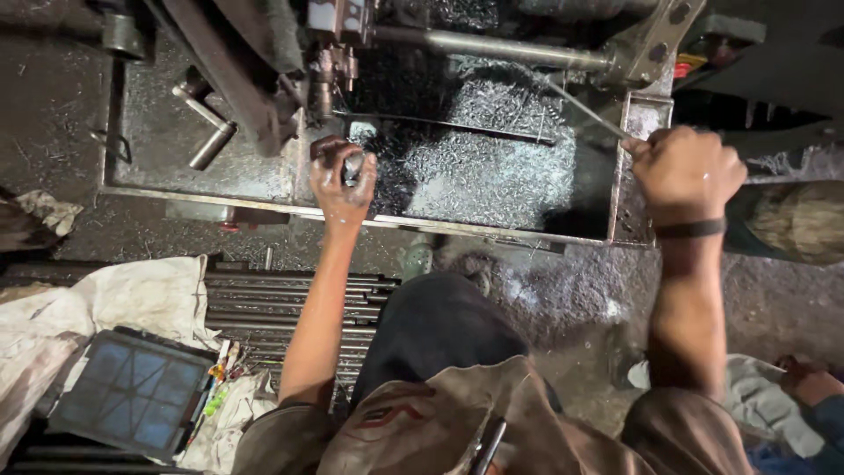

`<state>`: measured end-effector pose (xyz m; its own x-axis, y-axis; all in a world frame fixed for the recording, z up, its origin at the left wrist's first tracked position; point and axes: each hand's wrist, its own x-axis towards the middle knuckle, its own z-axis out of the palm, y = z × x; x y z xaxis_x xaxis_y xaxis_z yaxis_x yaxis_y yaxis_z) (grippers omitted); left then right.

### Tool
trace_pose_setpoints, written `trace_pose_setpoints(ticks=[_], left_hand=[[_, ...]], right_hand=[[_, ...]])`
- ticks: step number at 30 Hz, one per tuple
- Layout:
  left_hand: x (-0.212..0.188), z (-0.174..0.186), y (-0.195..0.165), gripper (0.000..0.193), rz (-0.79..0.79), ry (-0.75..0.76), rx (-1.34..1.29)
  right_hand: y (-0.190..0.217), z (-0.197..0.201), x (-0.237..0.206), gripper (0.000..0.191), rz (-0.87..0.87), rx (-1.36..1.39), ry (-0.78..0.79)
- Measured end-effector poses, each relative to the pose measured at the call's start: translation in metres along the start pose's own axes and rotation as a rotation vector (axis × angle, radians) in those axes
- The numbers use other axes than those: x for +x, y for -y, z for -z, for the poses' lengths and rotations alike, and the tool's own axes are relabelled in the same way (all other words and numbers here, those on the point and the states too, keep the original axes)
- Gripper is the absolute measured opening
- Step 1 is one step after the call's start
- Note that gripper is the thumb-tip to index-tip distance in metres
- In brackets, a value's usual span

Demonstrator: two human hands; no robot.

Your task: The person uses a metal rod to push metal shavings from a machine tray into a collection bin, then removes the tray and scrapes remaining shavings into the bin. The person also picks up small metal parts from the shavings and places them into the bin.

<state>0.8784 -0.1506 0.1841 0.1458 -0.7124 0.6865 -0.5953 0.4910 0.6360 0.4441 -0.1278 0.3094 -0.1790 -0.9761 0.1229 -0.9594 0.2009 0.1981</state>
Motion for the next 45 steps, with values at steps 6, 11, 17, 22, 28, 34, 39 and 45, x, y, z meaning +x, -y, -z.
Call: trace_pose_setpoints(ticks=[6, 11, 17, 22, 28, 34, 39, 45], left_hand=[[-0.013, -0.003, 0.004, 0.020, 0.249, 0.047, -0.102], [-0.022, -0.006, 0.009, 0.017, 0.194, 0.039, -0.057], [-0.017, -0.004, 0.010, 0.017, 0.098, 0.035, 0.000], [-0.019, -0.004, 0.014, 0.017, 0.049, 0.062, 0.022], [-0.033, -0.010, 0.018, 0.023, 0.281, 0.165, -0.036], [-0.034, -0.007, 0.015, 0.021, -0.023, 0.153, 0.072], [-0.039, -0.008, 0.030, 0.016, 0.022, 0.156, -0.071], [-0.043, -0.016, 0.049, 0.019, 0.550, 0.114, -0.448]], right_hand=[[0.098, -0.030, 0.006, 0.027, 0.287, 0.543, 0.008], [0.173, -0.080, 0.026, 0.052, 0.239, 0.697, 0.093], [0.117, -0.008, 0.012, 0.052, 0.218, 0.508, 0.336], [0.084, 0.035, -0.005, 0.054, 0.200, 0.346, 0.327], [0.157, -0.055, 0.045, 0.060, 0.131, 0.660, 0.291], [0.184, -0.072, 0.037, 0.035, 0.038, 0.742, 0.258], [0.150, -0.040, -0.038, 0.062, 0.092, 0.845, 0.223], [0.090, -0.032, -0.110, 0.063, 0.097, 0.847, 0.121]])
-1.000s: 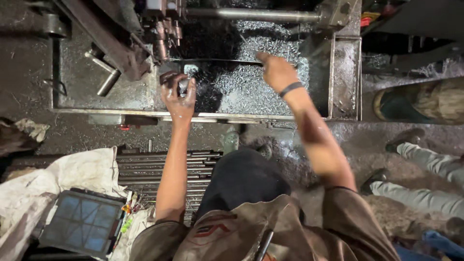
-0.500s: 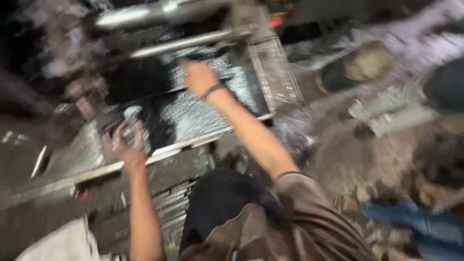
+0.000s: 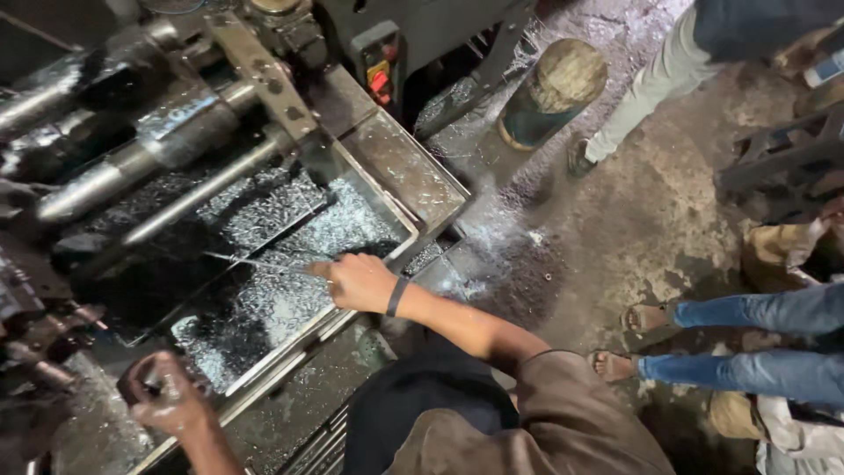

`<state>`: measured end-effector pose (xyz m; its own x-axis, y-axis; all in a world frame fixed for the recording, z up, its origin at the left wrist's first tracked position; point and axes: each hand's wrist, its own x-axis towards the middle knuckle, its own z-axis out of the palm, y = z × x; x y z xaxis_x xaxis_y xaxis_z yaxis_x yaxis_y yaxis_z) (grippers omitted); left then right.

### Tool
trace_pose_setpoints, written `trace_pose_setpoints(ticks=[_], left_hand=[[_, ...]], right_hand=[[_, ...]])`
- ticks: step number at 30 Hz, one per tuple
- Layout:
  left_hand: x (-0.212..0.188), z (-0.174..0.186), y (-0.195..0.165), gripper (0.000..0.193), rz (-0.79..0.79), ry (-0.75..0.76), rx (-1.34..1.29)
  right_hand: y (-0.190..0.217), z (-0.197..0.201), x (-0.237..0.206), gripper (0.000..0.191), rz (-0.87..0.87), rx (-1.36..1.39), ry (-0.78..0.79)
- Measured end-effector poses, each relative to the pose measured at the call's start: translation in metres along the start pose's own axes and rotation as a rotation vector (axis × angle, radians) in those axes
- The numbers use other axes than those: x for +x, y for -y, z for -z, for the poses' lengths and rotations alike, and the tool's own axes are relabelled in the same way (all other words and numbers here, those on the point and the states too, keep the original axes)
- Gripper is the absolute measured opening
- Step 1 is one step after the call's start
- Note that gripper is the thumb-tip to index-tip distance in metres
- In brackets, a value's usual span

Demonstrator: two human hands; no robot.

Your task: The person uses a metal rod to push metal shavings from a machine tray into a collection bin, then removes the tray and scrapes remaining shavings into the bin. The person also picks up small metal parts from the shavings and places them into the bin.

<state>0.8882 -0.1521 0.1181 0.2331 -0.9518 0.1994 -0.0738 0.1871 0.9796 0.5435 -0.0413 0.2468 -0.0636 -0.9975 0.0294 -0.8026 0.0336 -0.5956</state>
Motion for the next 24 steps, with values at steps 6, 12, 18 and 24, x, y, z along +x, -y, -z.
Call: trace_pose_setpoints(ticks=[6, 12, 18, 24], left_hand=[[-0.008, -0.014, -0.020, 0.029, 0.358, -0.203, -0.432], [-0.102, -0.056, -0.055, 0.040, 0.300, 0.020, -1.196], [-0.259, -0.075, -0.083, 0.038, 0.374, -0.468, -1.251], [-0.416, -0.067, -0.034, 0.045, 0.377, -0.733, -1.319]], right_hand=[[-0.046, 0.020, -0.031, 0.048, -0.014, 0.097, -0.067], [-0.081, 0.030, -0.038, 0.059, 0.159, 0.096, -0.093], [-0.124, 0.011, -0.013, 0.009, 0.528, -0.068, -0.031], [-0.147, -0.021, 0.012, 0.022, 0.302, 0.023, 0.157]])
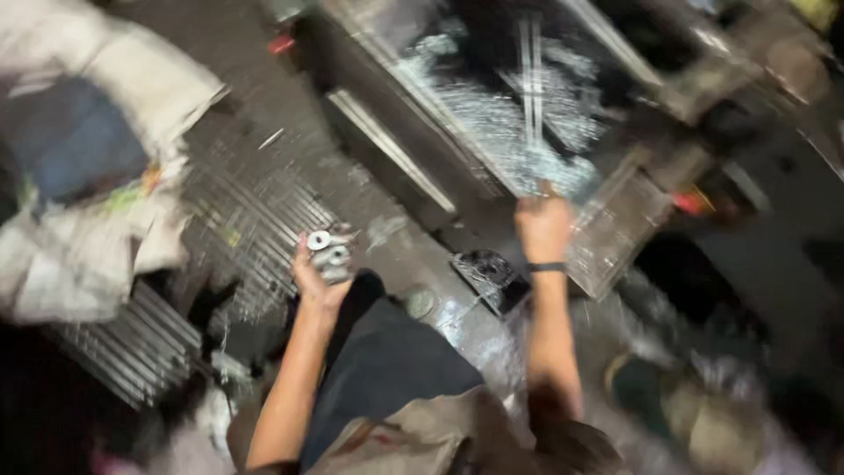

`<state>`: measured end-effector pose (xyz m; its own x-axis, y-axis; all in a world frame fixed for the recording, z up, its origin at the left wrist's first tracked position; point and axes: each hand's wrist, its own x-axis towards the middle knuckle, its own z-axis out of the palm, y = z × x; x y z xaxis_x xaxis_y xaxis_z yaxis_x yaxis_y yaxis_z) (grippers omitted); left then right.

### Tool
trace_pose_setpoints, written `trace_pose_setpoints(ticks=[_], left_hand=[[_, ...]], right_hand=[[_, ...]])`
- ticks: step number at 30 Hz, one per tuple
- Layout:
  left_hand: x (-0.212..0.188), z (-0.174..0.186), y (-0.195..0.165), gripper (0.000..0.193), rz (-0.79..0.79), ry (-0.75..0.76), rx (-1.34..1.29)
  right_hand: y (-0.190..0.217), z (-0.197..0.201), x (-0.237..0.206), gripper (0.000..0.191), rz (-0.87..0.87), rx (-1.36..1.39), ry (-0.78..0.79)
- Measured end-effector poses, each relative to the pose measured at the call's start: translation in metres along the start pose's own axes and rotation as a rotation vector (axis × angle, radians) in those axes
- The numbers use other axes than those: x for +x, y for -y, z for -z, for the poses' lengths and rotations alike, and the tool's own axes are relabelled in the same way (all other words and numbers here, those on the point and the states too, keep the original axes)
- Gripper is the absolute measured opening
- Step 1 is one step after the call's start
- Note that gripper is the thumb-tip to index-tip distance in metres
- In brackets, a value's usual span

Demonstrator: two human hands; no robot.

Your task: The person uses a metal rod to push metal shavings from a machine tray into a collection bin, then removes the tray and scrapes remaining shavings into the bin. The person also picks up small metal parts from the shavings and places them into the bin.

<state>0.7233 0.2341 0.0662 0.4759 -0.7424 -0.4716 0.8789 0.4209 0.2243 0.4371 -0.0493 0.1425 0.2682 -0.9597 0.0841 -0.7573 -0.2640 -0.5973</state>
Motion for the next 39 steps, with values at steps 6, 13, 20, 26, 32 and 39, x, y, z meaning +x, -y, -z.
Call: trace_pose_setpoints(ticks=[6, 13, 20, 26, 32, 39], left_hand=[[-0.104, 0.153, -0.002, 0.039, -0.207, -0.190, -0.191], [-0.275, 0.279, 0.000, 0.032, -0.495, -0.479, -0.426], [-0.388, 0.338, 0.004, 0.050, -0.489, -0.759, -0.571], [-0.381, 0.324, 0.008, 0.048, -0.403, -0.867, -0.234], [-0.348, 0.295, 0.024, 0.047, -0.260, -0.957, 0.461], [-0.298, 0.307, 0.060, 0.045, 0.125, -0.860, 1.089]], right_hand=[[-0.008, -0.018, -0.007, 0.020, 0.360, 0.052, -0.199], [-0.003, -0.056, -0.114, 0.022, 0.468, 0.235, -0.089], [-0.038, -0.062, -0.228, 0.018, 0.523, 0.470, 0.168], [-0.079, -0.033, -0.261, 0.019, 0.386, 0.541, 0.236], [-0.101, 0.007, -0.294, 0.019, 0.171, 0.314, 0.119], [-0.086, 0.017, -0.282, 0.021, 0.031, 0.548, 0.044]])
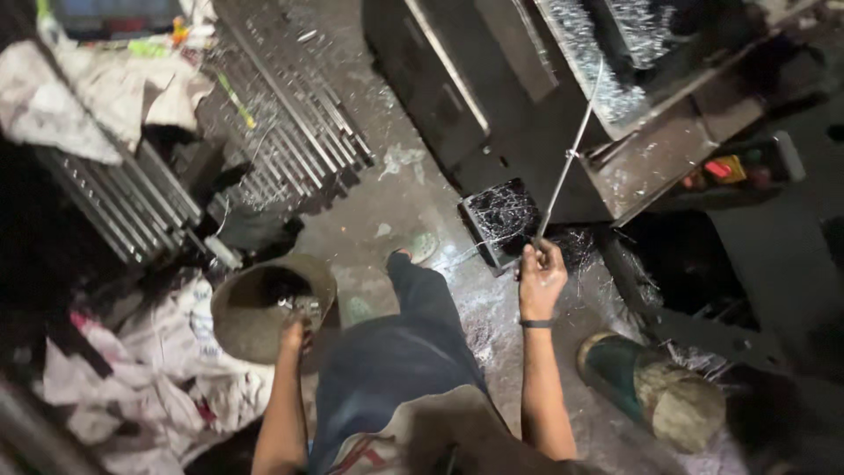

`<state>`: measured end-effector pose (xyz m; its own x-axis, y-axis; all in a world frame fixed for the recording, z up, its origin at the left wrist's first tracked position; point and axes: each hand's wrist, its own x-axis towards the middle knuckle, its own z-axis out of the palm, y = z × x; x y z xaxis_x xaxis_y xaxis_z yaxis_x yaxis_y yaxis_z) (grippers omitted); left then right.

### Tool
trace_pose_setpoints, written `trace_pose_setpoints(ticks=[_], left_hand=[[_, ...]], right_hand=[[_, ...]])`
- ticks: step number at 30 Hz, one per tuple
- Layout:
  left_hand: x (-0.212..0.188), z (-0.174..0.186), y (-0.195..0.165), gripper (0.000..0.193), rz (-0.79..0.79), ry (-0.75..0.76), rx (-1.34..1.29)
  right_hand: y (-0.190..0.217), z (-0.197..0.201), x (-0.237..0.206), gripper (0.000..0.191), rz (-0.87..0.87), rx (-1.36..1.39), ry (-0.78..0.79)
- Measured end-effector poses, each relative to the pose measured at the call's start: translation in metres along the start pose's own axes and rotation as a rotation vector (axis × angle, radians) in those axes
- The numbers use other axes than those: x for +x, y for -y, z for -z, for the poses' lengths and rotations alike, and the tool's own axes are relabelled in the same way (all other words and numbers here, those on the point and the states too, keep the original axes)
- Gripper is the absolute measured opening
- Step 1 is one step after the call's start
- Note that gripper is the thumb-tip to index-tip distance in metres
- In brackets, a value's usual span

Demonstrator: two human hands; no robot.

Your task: The person uses a metal rod to push metal shavings from a machine tray into a collection bin, then removes the tray and scrapes remaining shavings into the bin. The person also picks up small metal parts from the shavings and places them into the bin.

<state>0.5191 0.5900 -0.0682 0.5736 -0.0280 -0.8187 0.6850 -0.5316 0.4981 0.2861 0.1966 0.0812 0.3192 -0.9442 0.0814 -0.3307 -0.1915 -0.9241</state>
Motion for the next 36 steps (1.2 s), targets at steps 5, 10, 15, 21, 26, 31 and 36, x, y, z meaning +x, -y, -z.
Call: trace_pose_setpoints(ticks=[5, 10, 15, 21, 26, 31, 36], left_hand=[[0.007, -0.025, -0.029, 0.049, 0.055, 0.113, 0.284], [0.007, -0.063, -0.097, 0.066, -0.056, 0.028, 0.435], [0.012, -0.102, -0.172, 0.058, -0.269, 0.132, 0.224], [0.007, -0.132, -0.209, 0.053, -0.384, 0.130, 0.089], [0.022, -0.123, -0.157, 0.054, -0.333, 0.158, 0.096], [0.022, -0.103, -0.082, 0.011, 0.099, 0.216, -0.617], [0.009, -0.085, -0.066, 0.015, 0.236, 0.150, 0.029]], right_hand=[[0.047, 0.002, 0.079, 0.044, -0.028, 0.177, -0.010], [0.079, 0.014, 0.185, 0.049, -0.141, 0.307, -0.020], [0.085, 0.013, 0.279, 0.040, -0.160, 0.250, 0.180], [0.093, -0.019, 0.373, 0.029, 0.323, -0.375, 0.092], [0.091, -0.004, 0.400, 0.031, 0.310, -0.601, 0.108], [0.134, 0.059, 0.364, 0.035, 0.183, -0.832, 0.259], [0.172, 0.072, 0.357, 0.032, 0.244, -0.768, 0.204]])
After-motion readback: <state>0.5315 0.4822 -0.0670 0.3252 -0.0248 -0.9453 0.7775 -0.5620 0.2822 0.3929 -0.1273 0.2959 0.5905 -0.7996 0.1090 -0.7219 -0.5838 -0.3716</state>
